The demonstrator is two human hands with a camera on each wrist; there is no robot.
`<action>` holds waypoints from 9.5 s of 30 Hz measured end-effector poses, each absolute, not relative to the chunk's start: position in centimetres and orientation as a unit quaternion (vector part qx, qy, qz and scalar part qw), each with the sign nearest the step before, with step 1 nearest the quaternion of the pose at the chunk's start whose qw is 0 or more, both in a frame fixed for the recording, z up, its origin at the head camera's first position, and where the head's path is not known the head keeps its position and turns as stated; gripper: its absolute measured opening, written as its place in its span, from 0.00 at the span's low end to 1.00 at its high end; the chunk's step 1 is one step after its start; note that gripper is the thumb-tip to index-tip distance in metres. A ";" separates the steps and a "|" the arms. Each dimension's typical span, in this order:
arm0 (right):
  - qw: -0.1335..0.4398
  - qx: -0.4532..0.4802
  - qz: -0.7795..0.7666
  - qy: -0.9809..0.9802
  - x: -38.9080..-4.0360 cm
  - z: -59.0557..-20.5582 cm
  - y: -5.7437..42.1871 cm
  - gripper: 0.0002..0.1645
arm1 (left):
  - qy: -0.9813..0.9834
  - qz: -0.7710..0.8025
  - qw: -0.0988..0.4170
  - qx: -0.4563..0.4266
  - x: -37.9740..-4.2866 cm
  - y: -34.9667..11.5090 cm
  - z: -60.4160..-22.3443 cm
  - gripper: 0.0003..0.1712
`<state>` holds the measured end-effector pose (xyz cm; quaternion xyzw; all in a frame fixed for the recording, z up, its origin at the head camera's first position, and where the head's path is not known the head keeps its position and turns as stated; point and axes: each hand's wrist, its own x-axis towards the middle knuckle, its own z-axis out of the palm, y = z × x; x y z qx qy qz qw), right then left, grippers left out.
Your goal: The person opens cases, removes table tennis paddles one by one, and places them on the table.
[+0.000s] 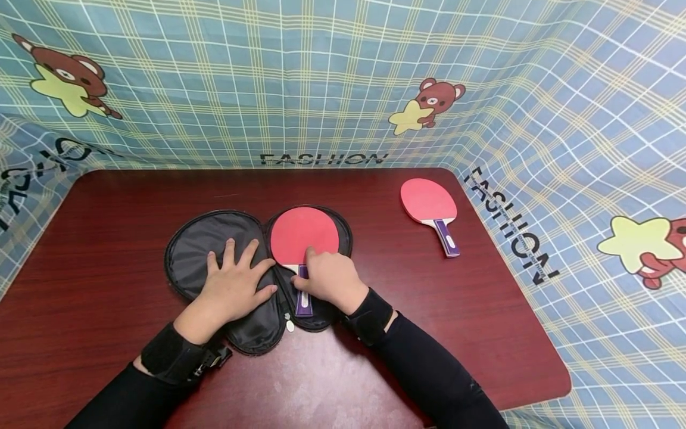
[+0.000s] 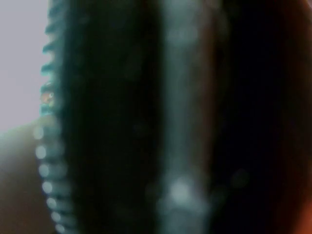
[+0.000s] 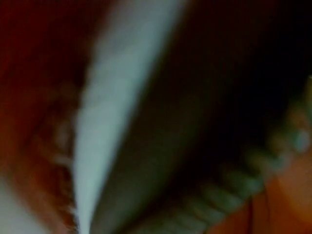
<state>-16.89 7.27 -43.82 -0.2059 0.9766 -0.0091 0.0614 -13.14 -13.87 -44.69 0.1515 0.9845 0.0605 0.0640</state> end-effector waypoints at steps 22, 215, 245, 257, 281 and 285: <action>0.010 -0.230 -0.003 0.973 -16.5 -44.0 7.7 0.41 | 0.984 0.066 0.069 0.147 -13.3 -13.8 -44.6 0.33; 0.093 -0.313 -0.052 0.944 -23.6 -44.3 16.2 0.38 | 0.927 0.372 -0.037 -0.014 -15.1 -21.2 -37.5 0.41; 0.094 -0.312 -0.056 0.944 -23.6 -44.2 16.3 0.38 | 0.863 0.467 -0.086 0.172 -16.3 -18.6 -40.2 0.35; 0.090 -0.314 -0.051 0.944 -23.6 -44.1 16.4 0.38 | 0.875 0.440 -0.101 0.176 -17.6 -15.8 -40.8 0.40; 0.092 -0.312 -0.059 0.944 -23.6 -44.3 16.5 0.37 | 0.907 0.372 -0.062 0.188 -20.3 -10.2 -40.8 0.46; 0.086 -0.316 -0.055 0.943 -23.7 -44.2 16.4 0.37 | 0.907 0.367 -0.066 0.196 -20.8 -10.3 -41.2 0.47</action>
